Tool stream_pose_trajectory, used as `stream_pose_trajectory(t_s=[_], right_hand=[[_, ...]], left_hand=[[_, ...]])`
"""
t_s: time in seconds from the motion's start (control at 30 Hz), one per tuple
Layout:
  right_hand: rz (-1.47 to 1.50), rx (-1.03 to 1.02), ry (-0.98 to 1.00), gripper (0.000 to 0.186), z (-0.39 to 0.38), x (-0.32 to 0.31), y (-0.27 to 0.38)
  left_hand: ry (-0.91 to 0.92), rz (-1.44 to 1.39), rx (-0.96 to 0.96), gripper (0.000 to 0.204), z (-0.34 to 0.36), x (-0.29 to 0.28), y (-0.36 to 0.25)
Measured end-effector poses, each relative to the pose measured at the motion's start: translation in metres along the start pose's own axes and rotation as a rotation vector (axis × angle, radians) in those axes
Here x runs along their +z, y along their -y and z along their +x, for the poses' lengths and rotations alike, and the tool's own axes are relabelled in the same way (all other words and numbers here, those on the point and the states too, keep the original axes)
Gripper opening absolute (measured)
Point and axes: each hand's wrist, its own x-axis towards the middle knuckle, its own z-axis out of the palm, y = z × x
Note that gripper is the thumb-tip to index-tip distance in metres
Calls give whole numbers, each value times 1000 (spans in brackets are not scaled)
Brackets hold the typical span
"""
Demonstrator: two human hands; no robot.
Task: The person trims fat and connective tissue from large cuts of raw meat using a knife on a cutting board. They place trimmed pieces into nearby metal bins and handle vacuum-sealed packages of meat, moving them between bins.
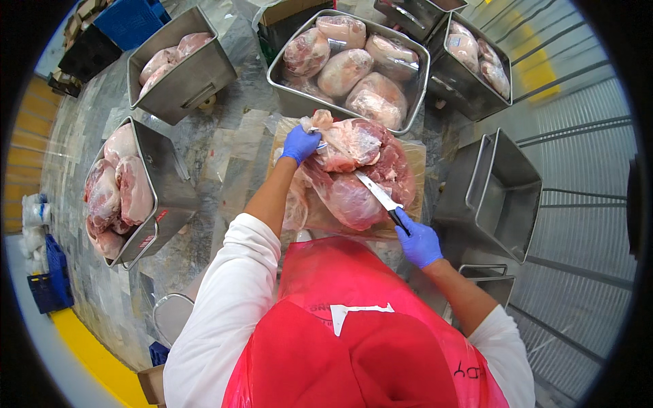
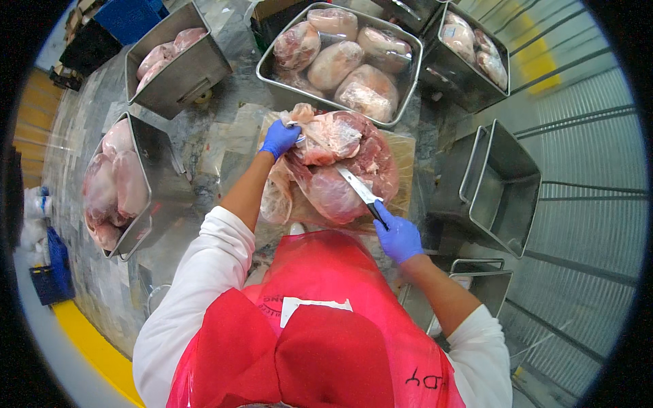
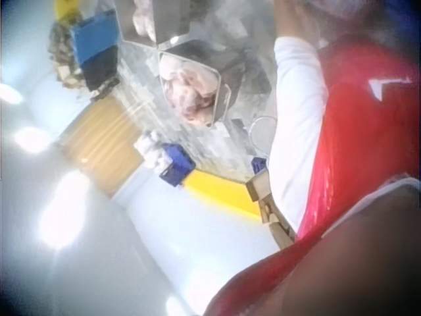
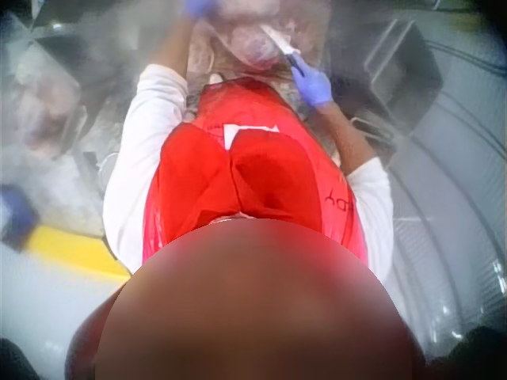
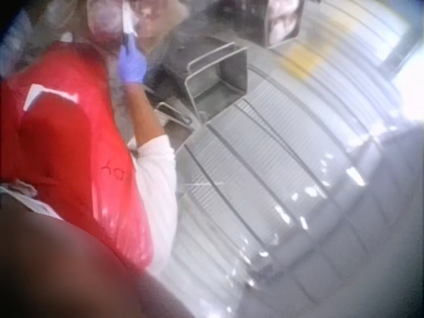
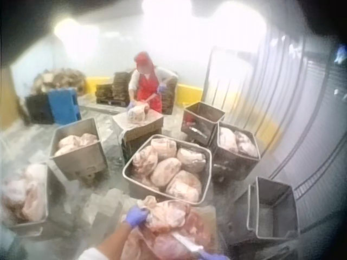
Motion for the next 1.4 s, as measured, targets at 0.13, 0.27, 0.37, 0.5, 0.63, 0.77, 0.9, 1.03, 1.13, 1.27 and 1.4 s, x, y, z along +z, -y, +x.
stream_pose_trajectory(t_s=[0.13,0.27,0.37,0.5,0.63,0.77,0.9,1.03,1.13,1.27,1.4], right_hand=[[34,-37,-143,50,-13,48,-20],[89,-61,-218,50,-15,67,-29],[159,-12,-131,48,-9,39,-22],[22,53,99,45,1,-54,18],[-59,-12,184,42,22,-88,25],[-179,-17,343,42,65,-117,38],[-307,-101,523,44,116,-132,56],[-34,19,544,43,114,-107,44],[-158,-14,295,43,65,-92,63],[-85,22,173,43,35,-52,30],[-57,-16,20,45,10,-11,-3]], left_hand=[[-66,-19,22,36,5,5,9],[-83,82,39,33,19,3,11],[-106,113,29,40,12,6,-1],[-77,-12,76,40,12,-1,25],[-73,-2,8,43,10,10,18],[-142,-13,63,41,-2,10,14],[-120,-2,4,45,-20,0,0],[-123,27,-86,47,-31,-2,-13],[-150,16,-122,48,-30,-3,-9],[-171,139,-191,49,-8,7,21],[-126,147,-131,51,-16,1,-12]])
